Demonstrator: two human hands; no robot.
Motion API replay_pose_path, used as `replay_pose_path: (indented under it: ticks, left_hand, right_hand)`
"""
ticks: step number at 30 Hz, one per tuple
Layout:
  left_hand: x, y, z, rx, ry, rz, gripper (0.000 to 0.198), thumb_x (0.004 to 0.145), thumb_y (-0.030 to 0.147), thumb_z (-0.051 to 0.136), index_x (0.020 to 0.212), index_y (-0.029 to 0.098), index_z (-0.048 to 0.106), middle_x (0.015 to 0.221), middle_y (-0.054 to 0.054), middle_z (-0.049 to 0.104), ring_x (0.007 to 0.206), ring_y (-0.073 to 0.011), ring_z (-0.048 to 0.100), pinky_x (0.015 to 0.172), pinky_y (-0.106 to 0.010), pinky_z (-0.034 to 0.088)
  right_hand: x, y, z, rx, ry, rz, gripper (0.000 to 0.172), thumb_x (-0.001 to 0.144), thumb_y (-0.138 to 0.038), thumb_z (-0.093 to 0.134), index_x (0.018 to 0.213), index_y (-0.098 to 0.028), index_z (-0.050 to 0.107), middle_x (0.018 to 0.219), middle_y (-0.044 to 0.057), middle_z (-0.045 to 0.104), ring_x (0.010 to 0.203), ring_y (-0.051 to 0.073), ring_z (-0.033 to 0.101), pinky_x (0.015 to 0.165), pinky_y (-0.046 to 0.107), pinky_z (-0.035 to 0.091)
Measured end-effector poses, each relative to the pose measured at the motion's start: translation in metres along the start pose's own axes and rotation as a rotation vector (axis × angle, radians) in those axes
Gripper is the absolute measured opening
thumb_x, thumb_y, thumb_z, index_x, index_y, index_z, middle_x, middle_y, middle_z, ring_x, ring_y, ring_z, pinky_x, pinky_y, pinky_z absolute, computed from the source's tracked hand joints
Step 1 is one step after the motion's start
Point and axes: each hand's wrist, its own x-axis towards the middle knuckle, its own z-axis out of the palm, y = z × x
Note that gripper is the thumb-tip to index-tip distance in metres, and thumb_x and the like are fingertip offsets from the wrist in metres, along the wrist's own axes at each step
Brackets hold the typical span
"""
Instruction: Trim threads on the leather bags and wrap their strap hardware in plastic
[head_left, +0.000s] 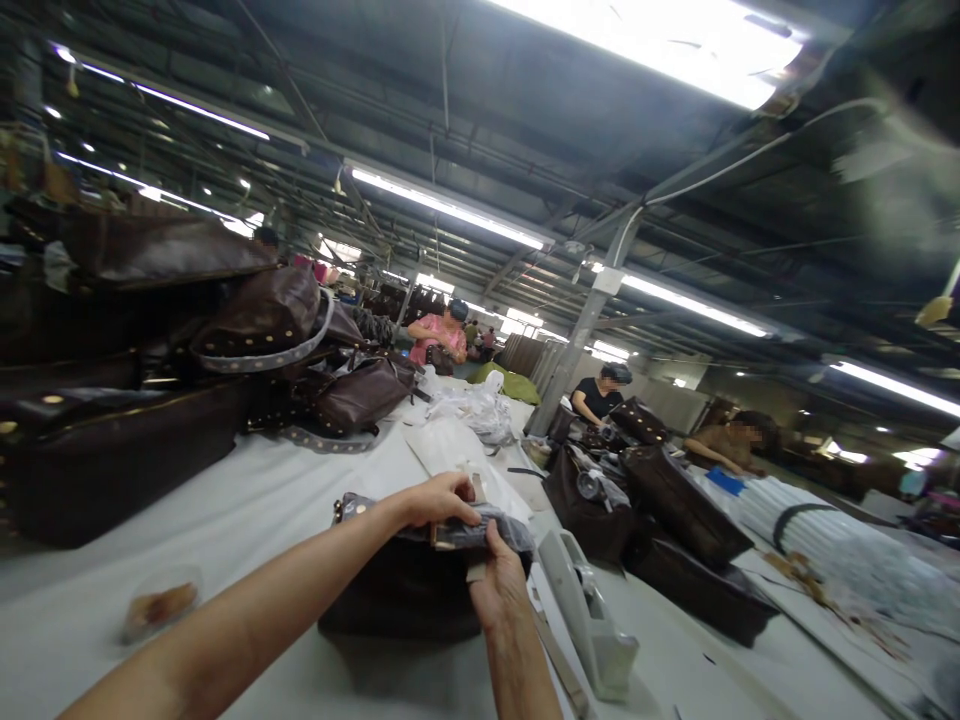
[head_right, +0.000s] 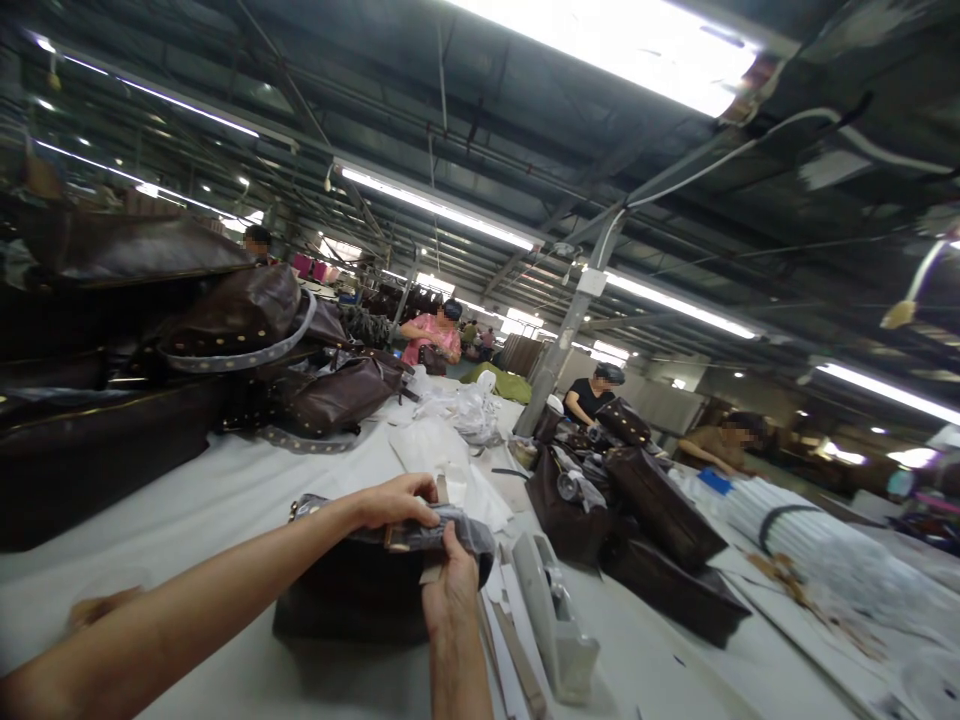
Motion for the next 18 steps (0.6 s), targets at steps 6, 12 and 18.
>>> replay_pose_path:
  ticks: [6,12,18]
  left_hand:
    - [-0.002,0.003,-0.002,0.057,-0.090,-0.036,0.016,0.055,0.027,0.069,0.063,0.013,0.066,0.055,0.004,0.054,0.055,-0.0111,0.044,0.051,-0.023,0.030]
    - [0.004,0.002,-0.002,0.016,-0.152,-0.094,0.015,0.051,0.026,0.070,0.058,0.013,0.065,0.051,0.004,0.054,0.050,-0.0095,0.042,0.049,-0.023,0.029]
    - [0.009,-0.002,-0.005,-0.088,-0.146,-0.108,0.022,0.049,0.028,0.074,0.062,0.013,0.066,0.057,0.003,0.058,0.053,-0.0099,0.047,0.051,-0.022,0.034]
  right_hand:
    - [-0.003,0.002,0.000,-0.079,0.018,-0.072,0.026,0.065,-0.037,0.079,0.080,-0.019,0.067,0.080,0.002,0.073,0.087,0.021,0.069,0.085,0.035,0.056]
    - [-0.017,-0.011,0.013,-0.096,0.079,-0.095,0.034,0.058,-0.031,0.084,0.084,-0.019,0.065,0.077,-0.002,0.072,0.081,0.018,0.070,0.081,0.030,0.057]
    - [-0.038,-0.036,0.013,-0.121,-0.096,-0.008,0.029,0.069,-0.024,0.075,0.095,-0.020,0.066,0.094,0.002,0.072,0.091,0.019,0.069,0.083,0.032,0.058]
